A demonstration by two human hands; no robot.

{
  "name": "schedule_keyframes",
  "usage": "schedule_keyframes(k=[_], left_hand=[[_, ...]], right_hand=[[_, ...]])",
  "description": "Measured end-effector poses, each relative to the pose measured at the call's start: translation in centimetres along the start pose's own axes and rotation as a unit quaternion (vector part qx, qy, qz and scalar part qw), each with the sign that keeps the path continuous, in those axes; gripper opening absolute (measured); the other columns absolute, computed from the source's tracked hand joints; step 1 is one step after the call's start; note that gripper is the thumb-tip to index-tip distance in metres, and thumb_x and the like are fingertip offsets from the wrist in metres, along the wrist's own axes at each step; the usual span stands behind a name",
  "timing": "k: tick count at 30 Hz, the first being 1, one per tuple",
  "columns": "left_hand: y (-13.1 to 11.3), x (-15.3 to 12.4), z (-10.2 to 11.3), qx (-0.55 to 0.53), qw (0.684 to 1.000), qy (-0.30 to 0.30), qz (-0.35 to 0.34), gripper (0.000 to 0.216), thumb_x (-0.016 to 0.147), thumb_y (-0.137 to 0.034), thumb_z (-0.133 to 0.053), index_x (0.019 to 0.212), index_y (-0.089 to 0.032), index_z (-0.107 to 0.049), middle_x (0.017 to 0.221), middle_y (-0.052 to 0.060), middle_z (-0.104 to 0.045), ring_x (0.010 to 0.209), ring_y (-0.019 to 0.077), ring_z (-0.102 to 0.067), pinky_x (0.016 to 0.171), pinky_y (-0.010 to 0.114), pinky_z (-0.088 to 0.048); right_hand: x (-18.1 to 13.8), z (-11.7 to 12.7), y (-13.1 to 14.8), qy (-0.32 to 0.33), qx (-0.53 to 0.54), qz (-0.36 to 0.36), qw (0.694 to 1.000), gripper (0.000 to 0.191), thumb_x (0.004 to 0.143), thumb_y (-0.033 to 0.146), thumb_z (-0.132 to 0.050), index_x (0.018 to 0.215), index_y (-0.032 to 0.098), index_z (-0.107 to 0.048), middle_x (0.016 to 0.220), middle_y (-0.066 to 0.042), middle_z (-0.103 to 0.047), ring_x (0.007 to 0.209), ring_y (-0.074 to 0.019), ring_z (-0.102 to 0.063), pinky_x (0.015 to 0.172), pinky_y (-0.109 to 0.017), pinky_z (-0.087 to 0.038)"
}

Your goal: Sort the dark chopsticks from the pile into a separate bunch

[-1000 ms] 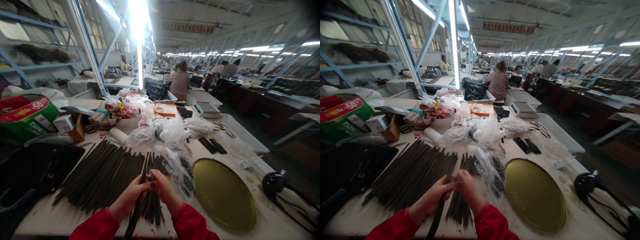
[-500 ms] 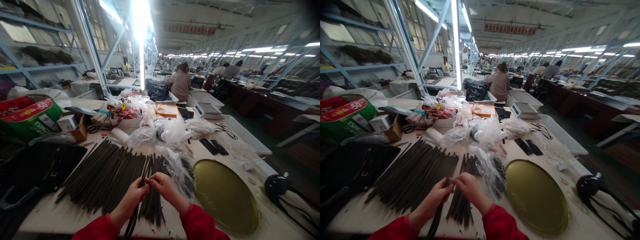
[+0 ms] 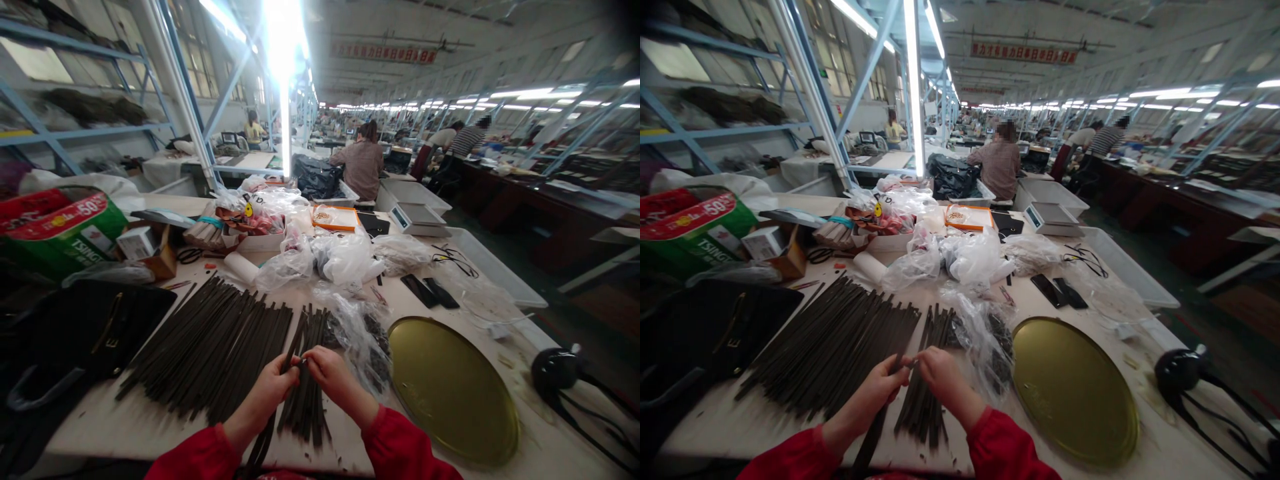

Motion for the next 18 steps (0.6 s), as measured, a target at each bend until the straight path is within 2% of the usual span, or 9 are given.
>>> schedule_keyframes(k=[2,5,8,10,12,15,18], left_hand=[[0.1,0.2,0.0,0.009,1.000,0.009,-0.006,0.040,0.064,-0.039,-0.054,0.092,-0.011,-0.050,0.055,-0.006,-0.044,0.040,0.0027,-0.028,0.040,0.018,-0.019],[0.4,1.2,0.8,0.017,1.000,0.000,-0.009,0.038,0.067,-0.037,-0.052,0.094,-0.011,-0.049,0.057,-0.006,-0.045,0.041,0.0030,-0.030,0.040,0.018,-0.021],[0.7,2.5,1.7,0.015,0.999,-0.028,-0.013,0.038,0.069,-0.034,-0.050,0.099,-0.012,-0.047,0.062,-0.004,-0.050,0.044,0.0045,-0.036,0.040,0.018,-0.023],[1.1,3.4,1.1,0.013,1.000,0.001,-0.008,0.036,0.069,-0.036,-0.052,0.096,-0.012,-0.047,0.062,-0.003,-0.051,0.045,0.0055,-0.041,0.041,0.018,-0.025],[1.9,4.2,0.0,0.007,0.999,0.047,0.010,0.038,0.070,-0.042,-0.053,0.093,-0.012,-0.049,0.060,-0.003,-0.050,0.045,0.0065,-0.043,0.042,0.019,-0.027],[3.7,5.3,-0.6,-0.010,0.997,0.061,0.046,0.047,0.067,-0.053,-0.055,0.090,-0.013,-0.050,0.060,-0.002,-0.053,0.047,0.0086,-0.047,0.046,0.021,-0.030],[5.4,6.5,0.8,-0.017,0.998,0.023,0.056,0.051,0.063,-0.058,-0.058,0.088,-0.014,-0.050,0.075,0.003,-0.059,0.066,0.0129,-0.056,0.056,0.023,-0.036]], right_hand=[[0.0,0.0,-0.4,0.010,0.016,-0.015,1.000,0.018,0.083,0.024,-0.044,0.082,0.017,-0.061,0.075,-0.003,-0.057,0.069,-0.0120,-0.051,0.062,-0.023,-0.037],[-0.2,0.3,-2.1,-0.024,0.041,-0.074,0.996,0.020,0.082,0.027,-0.046,0.075,0.016,-0.061,0.072,-0.002,-0.056,0.067,-0.0119,-0.051,0.062,-0.023,-0.037],[-0.6,-0.8,-3.9,-0.051,0.098,-0.127,0.986,0.017,0.080,0.027,-0.048,0.081,0.017,-0.062,0.081,-0.004,-0.058,0.076,-0.0144,-0.053,0.069,-0.025,-0.039],[-0.6,-2.6,-4.8,-0.040,0.191,-0.147,0.970,0.021,0.079,0.032,-0.049,0.087,0.017,-0.061,0.083,-0.005,-0.059,0.079,-0.0154,-0.054,0.071,-0.026,-0.040],[-0.3,-4.3,-6.0,-0.043,0.288,-0.175,0.941,0.027,0.079,0.040,-0.047,0.084,0.016,-0.059,0.074,-0.002,-0.058,0.070,-0.0139,-0.054,0.064,-0.025,-0.040],[1.1,-4.4,-9.5,-0.113,0.303,-0.233,0.917,0.027,0.076,0.043,-0.046,0.066,0.017,-0.048,0.057,0.002,-0.048,0.054,-0.0107,-0.046,0.052,-0.022,-0.036],[3.4,-3.2,-14.1,-0.162,0.262,-0.279,0.910,0.025,0.072,0.040,-0.044,0.060,0.019,-0.040,0.052,0.003,-0.045,0.050,-0.0113,-0.045,0.047,-0.023,-0.034]])
Point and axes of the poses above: each hand's wrist, its own x-axis towards the middle knuckle, its own z-axis out of the back of the hand, y = z × x, the point moved 8 cm from there along x, towards the middle knuckle
